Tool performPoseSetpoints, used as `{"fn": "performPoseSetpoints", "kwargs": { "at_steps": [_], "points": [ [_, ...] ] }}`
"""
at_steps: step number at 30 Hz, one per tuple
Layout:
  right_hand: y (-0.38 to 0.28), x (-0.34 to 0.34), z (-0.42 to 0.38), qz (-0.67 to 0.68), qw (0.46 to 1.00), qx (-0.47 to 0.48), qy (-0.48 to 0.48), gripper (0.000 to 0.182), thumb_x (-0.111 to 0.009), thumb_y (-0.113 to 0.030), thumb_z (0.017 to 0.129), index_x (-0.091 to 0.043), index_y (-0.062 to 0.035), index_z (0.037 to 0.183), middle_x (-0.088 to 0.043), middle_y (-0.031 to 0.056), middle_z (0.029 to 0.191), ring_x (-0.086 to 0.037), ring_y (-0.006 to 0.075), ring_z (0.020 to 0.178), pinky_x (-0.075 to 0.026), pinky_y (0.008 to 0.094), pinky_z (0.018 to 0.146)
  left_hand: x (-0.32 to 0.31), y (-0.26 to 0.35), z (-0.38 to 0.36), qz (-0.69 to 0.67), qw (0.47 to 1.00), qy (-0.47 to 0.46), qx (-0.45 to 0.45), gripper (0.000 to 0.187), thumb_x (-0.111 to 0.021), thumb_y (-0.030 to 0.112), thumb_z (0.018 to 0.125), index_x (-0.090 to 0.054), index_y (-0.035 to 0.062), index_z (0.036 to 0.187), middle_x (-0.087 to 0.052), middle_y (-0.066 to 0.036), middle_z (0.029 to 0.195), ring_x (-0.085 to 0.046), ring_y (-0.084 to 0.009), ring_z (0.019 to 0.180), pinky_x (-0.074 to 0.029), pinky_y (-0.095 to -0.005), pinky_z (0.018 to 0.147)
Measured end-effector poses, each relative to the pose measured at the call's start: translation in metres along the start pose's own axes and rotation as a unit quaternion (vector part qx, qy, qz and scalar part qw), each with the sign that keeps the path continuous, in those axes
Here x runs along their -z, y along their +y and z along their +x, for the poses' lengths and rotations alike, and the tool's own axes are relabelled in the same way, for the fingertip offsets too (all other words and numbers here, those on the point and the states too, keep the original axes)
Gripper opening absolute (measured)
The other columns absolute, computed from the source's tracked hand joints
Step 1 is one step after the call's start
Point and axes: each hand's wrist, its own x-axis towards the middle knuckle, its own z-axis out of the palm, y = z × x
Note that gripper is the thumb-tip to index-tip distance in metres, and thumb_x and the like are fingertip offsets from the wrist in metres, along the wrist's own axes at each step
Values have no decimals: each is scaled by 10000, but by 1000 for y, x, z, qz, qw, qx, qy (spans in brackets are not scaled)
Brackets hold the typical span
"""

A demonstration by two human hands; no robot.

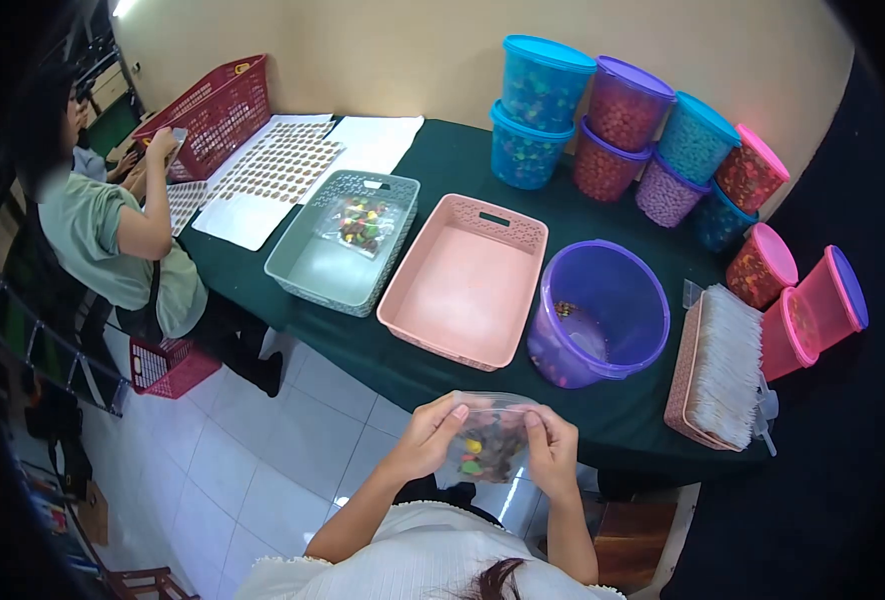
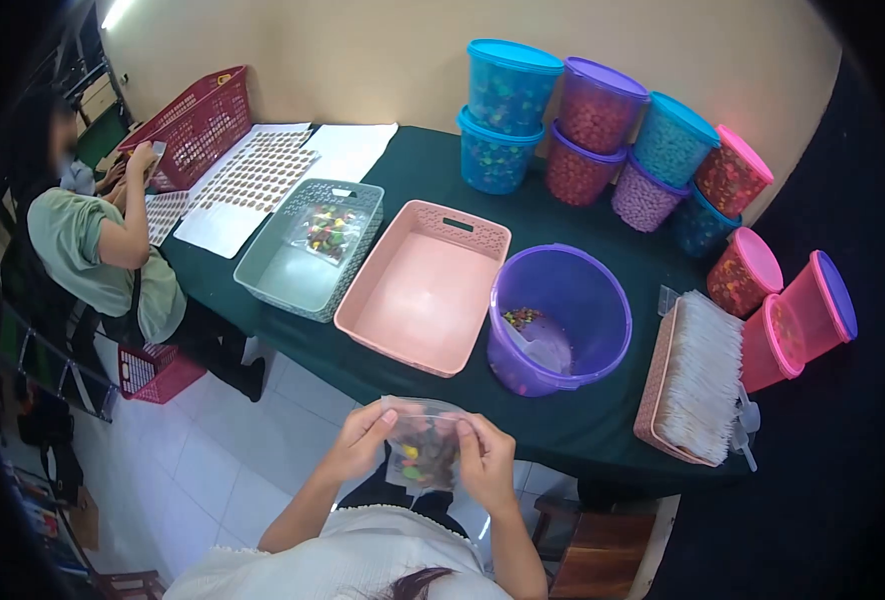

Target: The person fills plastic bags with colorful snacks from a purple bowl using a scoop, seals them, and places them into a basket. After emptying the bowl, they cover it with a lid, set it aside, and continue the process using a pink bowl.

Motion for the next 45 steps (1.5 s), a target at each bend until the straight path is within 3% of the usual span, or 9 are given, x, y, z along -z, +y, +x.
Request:
{"fn": "performPoseSetpoints", "kwargs": {
  "at_steps": [4,10,15,20,27,31,38,42,45],
  "points": [
    [2,-19,12,-9,1000,13,15,187,-432,-67,844,-573,55,859,-594,72,737,-547,81,661,-430,201,585,18,-2,0,176,982,26,-56,259,-364,155,892,-522,-44,942,-570,-81,835,-562,-135,784,-462,-266,718],
    [8,-64,49,73,994,0,-77,142,-480,-47,823,-555,58,885,-597,96,815,-562,122,716,-455,225,628,71,14,22,0,997,60,49,255,-383,149,886,-549,-43,897,-567,-59,785,-546,-101,728,-459,-228,643],
    [8,-121,104,42,999,16,-21,88,-556,-28,754,-592,40,797,-602,72,706,-548,89,640,-437,218,570,116,36,58,60,997,57,-4,138,-566,81,787,-579,-32,864,-574,-37,787,-528,-73,701,-449,-199,600],
    [-5,-178,167,42,998,31,-39,77,-567,-36,749,-577,33,784,-599,81,698,-561,97,650,-447,225,583,178,50,102,90,990,112,-7,114,-577,75,776,-597,-24,830,-579,-46,749,-531,-77,676,-432,-201,598],
    [15,-223,219,18,999,32,-25,120,-515,-67,806,-561,28,863,-585,65,799,-545,91,713,-434,217,625,239,78,150,101,993,19,-53,208,-407,88,862,-561,-41,914,-588,-57,779,-539,-96,714,-439,-215,623],
    [10,-233,238,63,991,15,-114,266,-380,-140,877,-549,54,946,-603,83,831,-554,105,747,-435,238,687,268,85,168,97,994,47,3,240,-397,128,876,-554,-44,935,-591,-70,823,-556,-122,756,-465,-251,673],
    [23,-234,250,43,996,-39,-69,246,-427,-128,855,-503,44,1014,-596,139,882,-565,148,776,-444,271,695,290,91,199,122,990,-31,70,267,-430,185,870,-566,-33,939,-593,-85,849,-570,-150,759,-477,-275,689],
    [21,-214,237,-32,999,39,-1,303,-454,-159,845,-429,24,1086,-571,152,899,-560,194,789,-439,302,723,316,86,224,74,993,85,41,301,-446,209,863,-523,-21,1042,-566,-110,953,-552,-156,825,-451,-307,753],
    [19,-170,210,-29,993,-81,-83,276,-469,-145,834,-462,22,1055,-555,144,932,-546,188,851,-418,302,772,346,79,238,74,993,89,5,389,-457,199,858,-389,2,1187,-475,-131,1112,-480,-181,979,-372,-316,856]
  ]
}}
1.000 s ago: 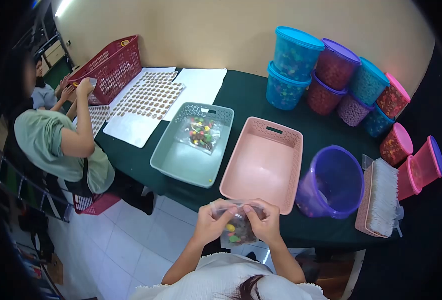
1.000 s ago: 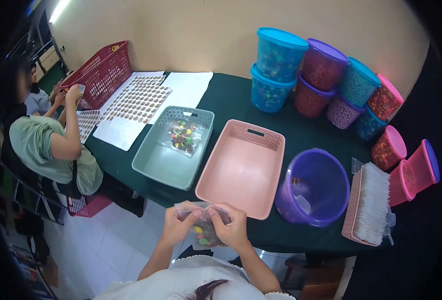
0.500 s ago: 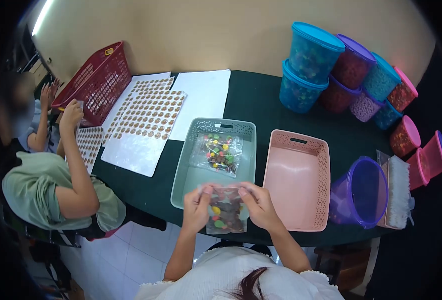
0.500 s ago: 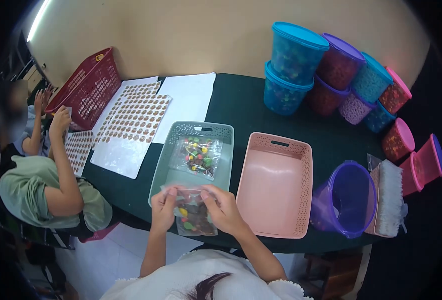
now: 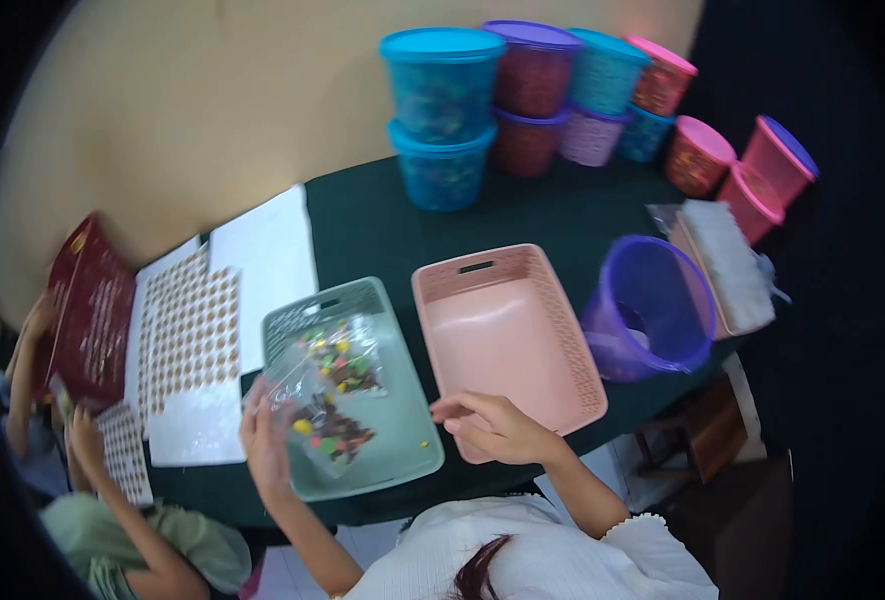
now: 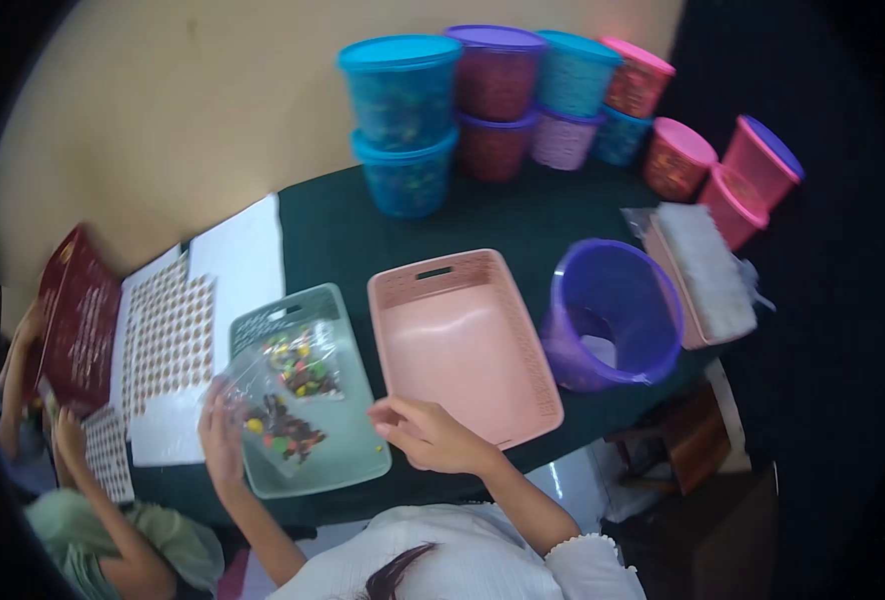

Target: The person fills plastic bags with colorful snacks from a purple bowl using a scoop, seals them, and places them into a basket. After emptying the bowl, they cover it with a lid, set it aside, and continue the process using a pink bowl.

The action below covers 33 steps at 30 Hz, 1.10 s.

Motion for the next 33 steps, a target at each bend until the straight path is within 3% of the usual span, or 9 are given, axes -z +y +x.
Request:
{"fn": "performPoseSetpoints", "kwargs": {
  "at_steps": [7,16,19,22,25,27,29,31,33],
  "points": [
    [-16,52,-96,-59,983,-24,172,221,-496,-88,812,-512,28,999,-593,107,891,-558,172,867,-425,289,780,-51,0,7,182,947,226,-139,487,-491,193,832,-296,54,1255,-282,-133,1256,-300,-211,1132,-236,-329,949],
    [-57,146,-151,-298,882,3,364,79,-532,-37,744,-573,-4,804,-584,112,798,-557,229,730,-423,298,675,-203,0,-48,107,985,-113,-70,516,-511,84,747,-317,30,1222,-344,-118,1213,-395,-203,1063,-288,-338,929],
    [-35,216,-102,-507,845,50,162,125,-537,-94,674,-601,-52,773,-557,86,805,-492,254,776,-409,356,668,-246,-16,-76,42,971,-237,-16,554,-540,82,718,-311,24,1219,-343,-112,1200,-418,-201,1035,-310,-332,909],
    [8,240,-43,-670,701,-131,-205,240,-569,-215,618,-636,-123,830,-558,84,909,-462,259,936,-399,371,726,-296,-29,-97,107,946,-306,-18,602,-551,171,716,-279,11,1229,-312,-130,1238,-402,-229,1070,-314,-368,905],
    [103,228,-18,-655,646,-154,-361,226,-569,-248,659,-642,-161,854,-530,59,1035,-414,271,1034,-342,406,805,-346,-41,-113,121,951,-278,-52,614,-575,125,685,-301,29,1226,-265,-121,1229,-363,-245,1097,-297,-371,915],
    [179,216,2,-689,479,-160,-520,294,-574,-266,672,-603,-154,943,-566,26,987,-463,155,1009,-340,355,800,-374,-51,-122,103,962,-248,-48,597,-570,143,681,-326,48,1218,-257,-119,1234,-284,-260,1162,-250,-386,948],
    [109,236,-16,-596,646,-117,-463,253,-618,-117,597,-628,-81,848,-609,91,888,-575,234,878,-460,372,637,-398,-55,-127,198,960,-184,-77,572,-562,156,692,-340,50,1209,-253,-120,1239,-267,-261,1170,-231,-393,960],
    [64,262,-36,-578,683,-34,-445,207,-606,-91,611,-627,-51,813,-610,105,836,-597,249,793,-475,361,572,-419,-59,-129,216,961,-145,-89,550,-554,165,705,-348,50,1202,-262,-119,1235,-271,-260,1167,-226,-395,962],
    [56,280,-60,-566,781,51,-259,149,-593,-67,622,-625,-30,763,-597,117,839,-585,234,816,-478,345,609,-435,-65,-130,231,963,-102,-98,529,-547,173,718,-355,50,1195,-271,-119,1231,-274,-258,1165,-222,-398,964]
  ]
}}
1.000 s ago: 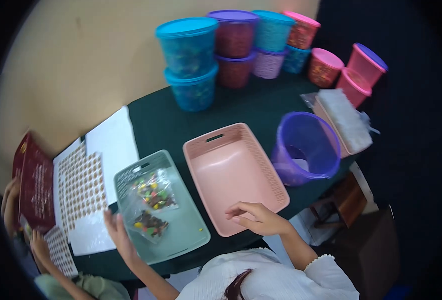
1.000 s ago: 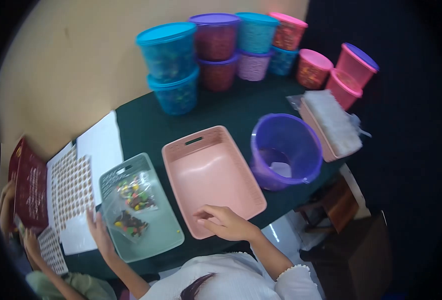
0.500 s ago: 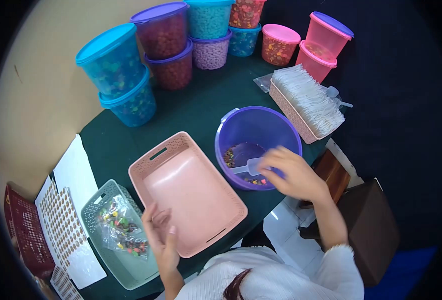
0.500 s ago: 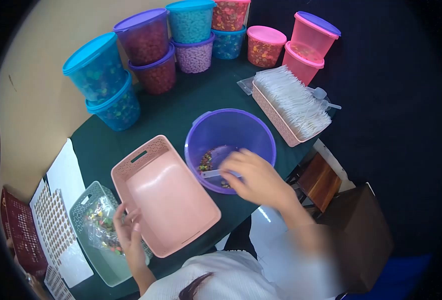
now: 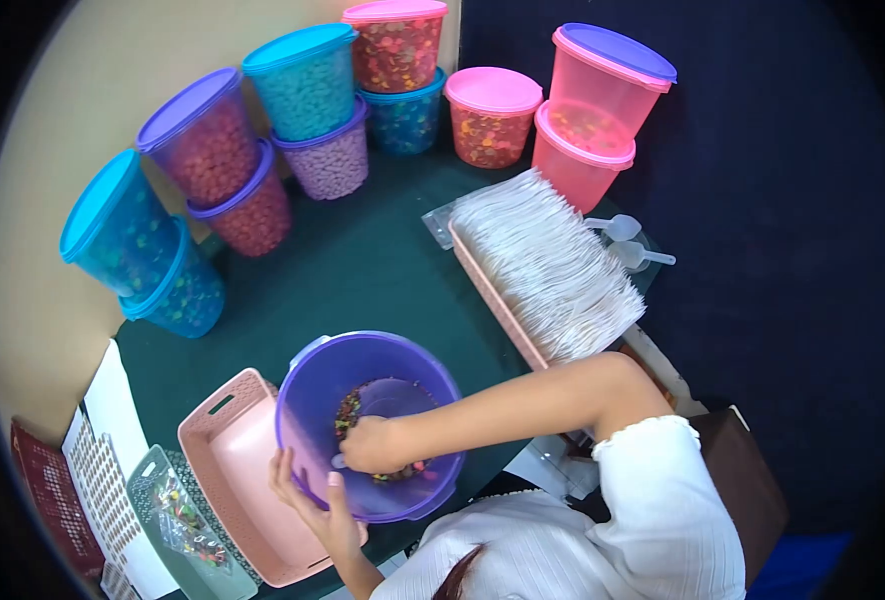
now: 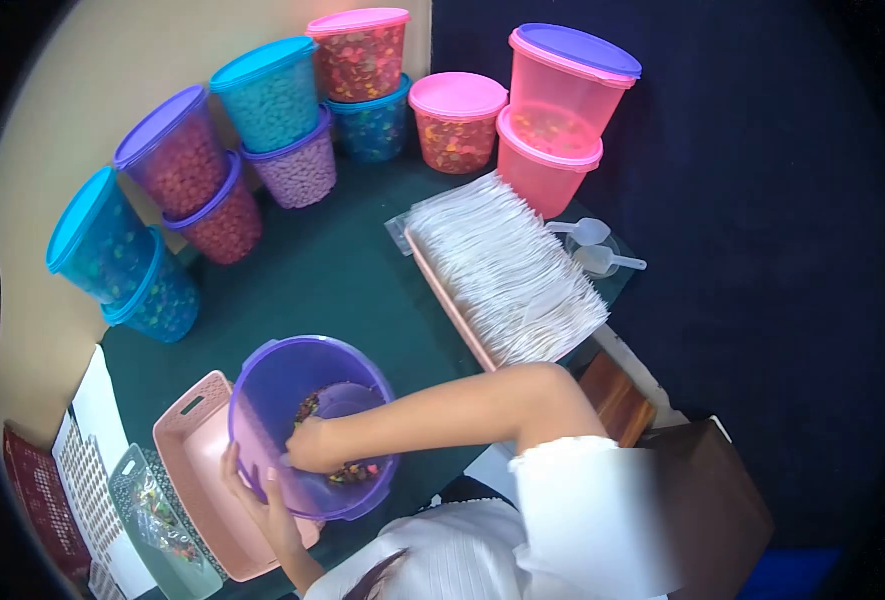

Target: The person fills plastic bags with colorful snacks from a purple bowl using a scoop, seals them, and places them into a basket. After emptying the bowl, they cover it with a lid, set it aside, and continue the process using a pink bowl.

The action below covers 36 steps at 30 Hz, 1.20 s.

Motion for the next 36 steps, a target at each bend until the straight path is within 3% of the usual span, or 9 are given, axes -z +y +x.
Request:
{"fn": "performPoseSetpoints", "kwargs": {
  "at_steps": [6,8,9,10,15,25,28,31,36],
  "points": [
    [31,62,-163,192,830,-17,524,185,-583,-18,673,-569,-60,852,-569,87,857,-561,209,811,-473,325,666,-29,-6,21,-11,998,68,17,436,-507,187,776,-376,35,1163,-321,-107,1204,-303,-241,1146,-230,-389,963],
    [53,49,-225,138,698,-170,682,247,-538,17,753,-514,-34,994,-555,70,804,-545,153,756,-455,252,644,-37,-5,26,-18,998,53,7,433,-506,188,777,-376,25,1156,-336,-111,1189,-302,-240,1145,-216,-383,970],
    [58,41,-251,303,517,-228,768,368,-528,28,762,-418,-22,1109,-544,54,800,-527,110,732,-438,228,657,-41,-5,29,-7,999,49,7,430,-506,186,776,-378,21,1152,-342,-114,1183,-301,-241,1145,-207,-378,973],
    [77,34,-279,225,437,-271,828,439,-522,20,776,-338,-27,1171,-535,44,791,-509,81,710,-421,207,663,-45,-3,31,6,999,45,7,428,-505,184,775,-379,16,1147,-347,-116,1177,-301,-241,1145,-199,-373,977],
    [174,-93,-388,134,231,-431,862,395,-509,46,768,-366,-44,1125,-526,117,847,-539,127,734,-437,215,673,-65,7,33,12,999,36,0,413,-501,172,763,-394,13,1129,-352,-119,1170,-295,-242,1147,-188,-371,980],
    [226,-143,-407,317,269,-566,712,436,-503,4,765,-358,-138,1151,-544,102,790,-544,124,705,-462,233,572,-69,12,30,51,997,59,18,399,-504,150,748,-406,24,1114,-329,-135,1180,-291,-255,1152,-186,-369,980],
    [217,-132,-405,191,377,-713,560,534,-558,-159,765,-306,-172,1236,-538,166,855,-552,283,718,-435,366,700,-69,11,30,58,996,67,21,397,-499,135,748,-403,28,1118,-321,-132,1188,-290,-254,1153,-193,-370,980],
    [207,-114,-390,19,378,-769,515,581,-572,-215,749,-294,-193,1258,-477,191,948,-504,343,814,-379,418,776,-70,16,30,36,997,65,37,395,-493,117,747,-398,31,1121,-314,-127,1196,-292,-250,1155,-212,-371,977],
    [183,-23,-361,-25,437,-651,620,479,-588,-168,739,-407,-124,1181,-412,109,887,-437,228,792,-374,321,705,-71,13,32,19,997,59,51,387,-487,98,750,-396,38,1122,-303,-117,1207,-299,-238,1152,-247,-371,965]
  ]
}}
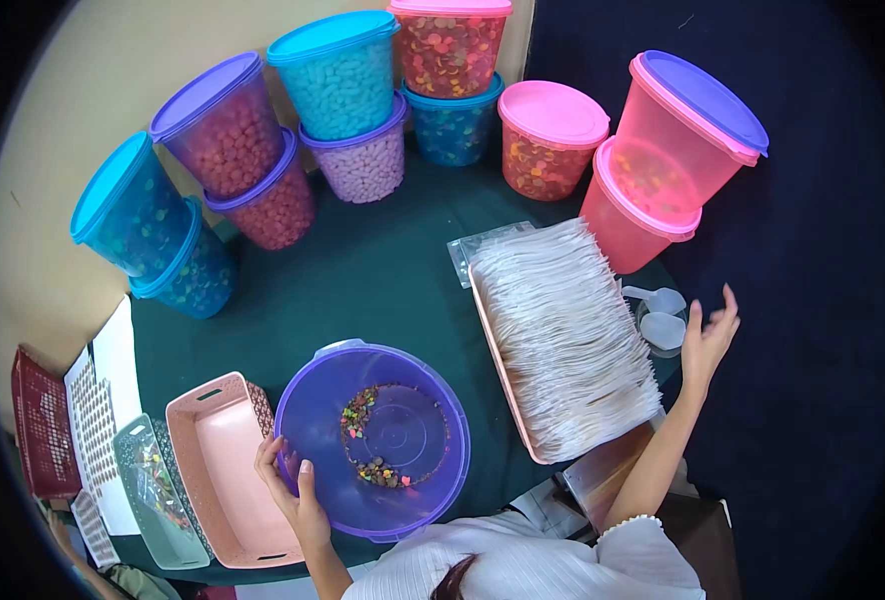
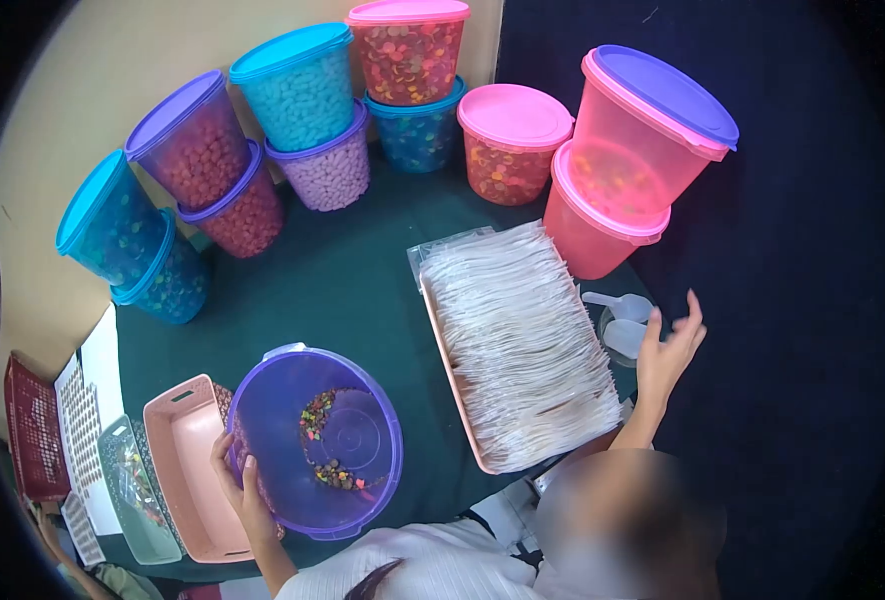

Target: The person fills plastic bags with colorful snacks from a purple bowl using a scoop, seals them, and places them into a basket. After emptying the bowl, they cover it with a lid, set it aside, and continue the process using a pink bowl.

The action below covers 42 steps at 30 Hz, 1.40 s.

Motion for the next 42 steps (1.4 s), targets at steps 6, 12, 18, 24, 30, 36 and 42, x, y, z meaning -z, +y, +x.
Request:
{"fn": "performPoseSetpoints", "kwargs": {
  "at_steps": [6,12,18,24,30,36,42],
  "points": [
    [-111,21,86,64,962,211,162,353,-586,-211,758,-501,-89,1078,-472,91,1050,-429,225,964,-358,333,794,-1,2,3,-28,999,-7,15,380,-482,100,760,-392,39,1125,-293,-109,1211,-324,-244,1130,-265,-371,952],
    [-134,1,170,-100,935,335,52,298,-485,-228,794,-537,-66,1039,-509,101,1083,-452,274,1023,-350,376,854,-1,-3,3,-65,998,8,14,401,-500,118,752,-388,42,1129,-295,-110,1208,-341,-251,1114,-287,-380,933],
    [-133,-19,191,-114,935,334,-46,205,-514,-197,766,-604,-23,827,-580,117,855,-557,284,807,-418,363,691,3,-5,4,-5,1000,5,-7,384,-507,145,753,-413,34,1108,-306,-134,1200,-316,-266,1130,-289,-380,925],
    [-160,5,161,61,905,420,-33,83,-496,-33,771,-548,20,809,-537,101,766,-537,217,695,-410,279,648,13,-6,10,-87,996,19,-24,331,-427,141,830,-427,30,1142,-376,-123,1165,-416,-193,1027,-329,-308,882],
    [-201,66,7,199,774,576,-172,133,-533,62,658,-544,-5,772,-525,88,713,-486,230,624,-387,295,587,29,-11,12,-171,982,-8,74,325,-390,169,868,-434,35,1160,-441,-95,1109,-484,-108,845,-421,-244,727],
    [-181,45,-126,338,602,632,-351,128,-628,-34,645,-595,-48,768,-532,1,710,-484,113,573,-371,280,588,36,-18,6,-192,973,-37,121,381,-357,231,885,-371,2,1190,-438,-81,1016,-459,-90,754,-434,-241,646],
    [-158,31,-171,347,559,627,-416,109,-615,-67,670,-585,-32,769,-535,13,727,-488,135,609,-374,262,611,46,-22,-3,-287,942,-87,149,409,-357,270,885,-388,-5,1186,-430,-76,989,-485,-114,735,-441,-272,638]
  ]
}}
